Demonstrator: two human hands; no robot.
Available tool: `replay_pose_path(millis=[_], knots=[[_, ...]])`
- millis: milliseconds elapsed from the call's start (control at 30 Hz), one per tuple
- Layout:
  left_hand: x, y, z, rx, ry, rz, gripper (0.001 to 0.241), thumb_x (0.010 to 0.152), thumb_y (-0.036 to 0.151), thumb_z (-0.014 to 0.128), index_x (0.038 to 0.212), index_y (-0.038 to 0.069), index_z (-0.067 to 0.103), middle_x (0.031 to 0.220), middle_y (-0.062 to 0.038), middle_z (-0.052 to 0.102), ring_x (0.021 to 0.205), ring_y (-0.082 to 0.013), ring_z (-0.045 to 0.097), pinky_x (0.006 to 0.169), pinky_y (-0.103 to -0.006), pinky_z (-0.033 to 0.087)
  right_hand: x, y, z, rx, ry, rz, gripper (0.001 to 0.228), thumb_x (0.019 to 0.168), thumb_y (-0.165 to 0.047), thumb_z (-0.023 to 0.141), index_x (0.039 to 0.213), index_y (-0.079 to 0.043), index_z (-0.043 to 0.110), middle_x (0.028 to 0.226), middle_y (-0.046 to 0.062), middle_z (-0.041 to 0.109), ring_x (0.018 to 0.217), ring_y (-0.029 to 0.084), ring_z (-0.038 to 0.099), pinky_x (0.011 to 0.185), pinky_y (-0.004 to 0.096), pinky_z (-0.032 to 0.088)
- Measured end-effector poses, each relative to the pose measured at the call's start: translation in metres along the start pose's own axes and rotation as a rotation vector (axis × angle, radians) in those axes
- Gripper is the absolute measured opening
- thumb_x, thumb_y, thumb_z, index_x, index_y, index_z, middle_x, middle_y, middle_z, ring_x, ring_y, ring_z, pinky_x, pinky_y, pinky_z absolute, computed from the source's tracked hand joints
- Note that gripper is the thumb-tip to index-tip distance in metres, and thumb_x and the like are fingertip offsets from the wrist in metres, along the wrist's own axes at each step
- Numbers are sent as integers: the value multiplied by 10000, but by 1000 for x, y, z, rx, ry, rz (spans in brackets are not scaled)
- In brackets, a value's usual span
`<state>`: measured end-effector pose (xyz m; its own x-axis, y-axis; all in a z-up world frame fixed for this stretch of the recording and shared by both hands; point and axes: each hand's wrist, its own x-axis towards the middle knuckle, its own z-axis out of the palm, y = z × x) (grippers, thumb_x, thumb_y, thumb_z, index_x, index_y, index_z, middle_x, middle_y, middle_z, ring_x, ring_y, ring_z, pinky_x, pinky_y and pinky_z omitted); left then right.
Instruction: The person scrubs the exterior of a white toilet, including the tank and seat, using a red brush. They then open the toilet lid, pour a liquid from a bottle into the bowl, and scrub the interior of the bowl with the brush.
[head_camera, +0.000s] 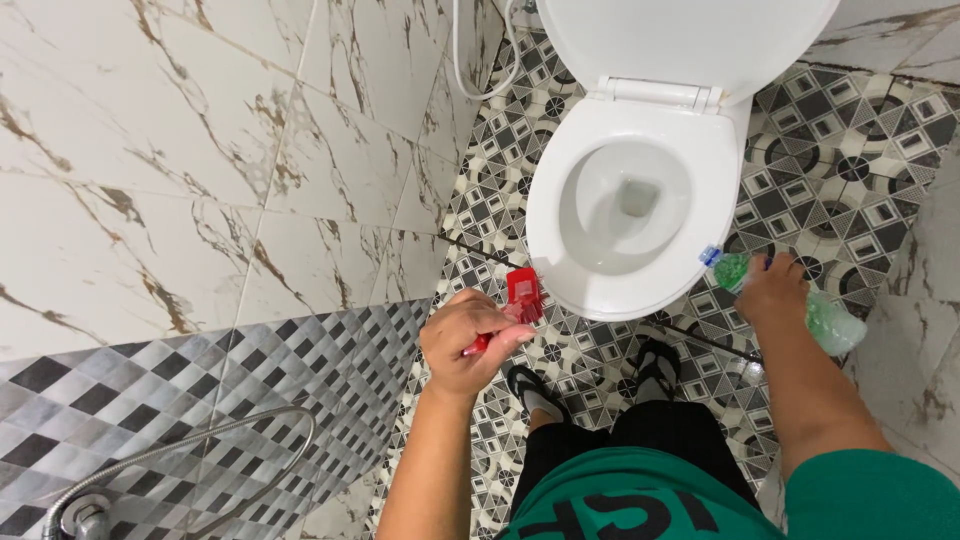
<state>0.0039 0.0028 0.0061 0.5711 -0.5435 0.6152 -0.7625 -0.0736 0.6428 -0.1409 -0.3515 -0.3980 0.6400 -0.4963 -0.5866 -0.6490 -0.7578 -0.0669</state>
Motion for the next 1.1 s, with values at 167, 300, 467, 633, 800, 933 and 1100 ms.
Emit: replay_pose_path(millis=[167, 300, 467, 633, 800, 933, 1100], knots=[[0, 2, -1, 5, -7, 0, 261, 774, 123, 921, 835, 32, 685, 758, -64, 701, 653, -213, 643, 643, -317, 506, 3, 1, 9, -8, 41, 1, 1006, 743, -240, 885, 1576, -70, 348, 1492, 252, 373, 1379, 460, 394, 1126, 546, 396], [-1, 2, -1, 9, -1, -6, 269, 769, 136, 923, 832, 32, 683, 753, -63, 699, 655, -212, 647, 644, -315, 509, 1, -2, 3, -18, 48, 4, 975, 758, -226, 866, 1572, -68, 353, 1464, 245, 391, 1342, 450, 425, 1116, 533, 403], [-4, 1, -1, -9, 11, -1, 273, 768, 129, 928, 824, 30, 680, 742, -60, 693, 642, -204, 642, 644, -317, 513, 0, 0, 7, -26, 60, -2, 969, 755, -215, 858, 1567, -71, 350, 1492, 250, 370, 1352, 445, 416, 1115, 530, 398], [-4, 2, -1, 3, 5, -11, 274, 753, 121, 931, 824, 30, 682, 740, -68, 692, 649, -215, 636, 626, -314, 500, 13, 6, 26, -20, 100, -15, 883, 809, -189, 799, 1565, -74, 358, 1499, 265, 366, 1341, 461, 417, 1106, 548, 394], [-4, 3, 0, 4, 12, 4, 286, 753, 120, 934, 835, 27, 675, 746, -69, 686, 655, -220, 638, 629, -316, 499, 7, 2, 14, -19, 74, -20, 835, 838, -185, 770, 1560, -80, 364, 1496, 267, 364, 1331, 466, 419, 1098, 553, 397], [-5, 3, 0, 14, 18, 16, 294, 752, 122, 936, 834, 29, 669, 747, -70, 689, 648, -219, 638, 623, -314, 497, 4, -2, 9, -17, 23, 13, 864, 817, -173, 780, 1560, -86, 348, 1492, 246, 354, 1341, 453, 408, 1116, 547, 386], [-5, 3, 0, 11, 12, 17, 291, 750, 124, 933, 839, 28, 673, 749, -71, 691, 647, -222, 636, 630, -323, 497, 11, 5, 26, -30, 99, -12, 774, 868, -165, 729, 1546, -78, 366, 1509, 251, 350, 1333, 454, 423, 1096, 550, 406]])
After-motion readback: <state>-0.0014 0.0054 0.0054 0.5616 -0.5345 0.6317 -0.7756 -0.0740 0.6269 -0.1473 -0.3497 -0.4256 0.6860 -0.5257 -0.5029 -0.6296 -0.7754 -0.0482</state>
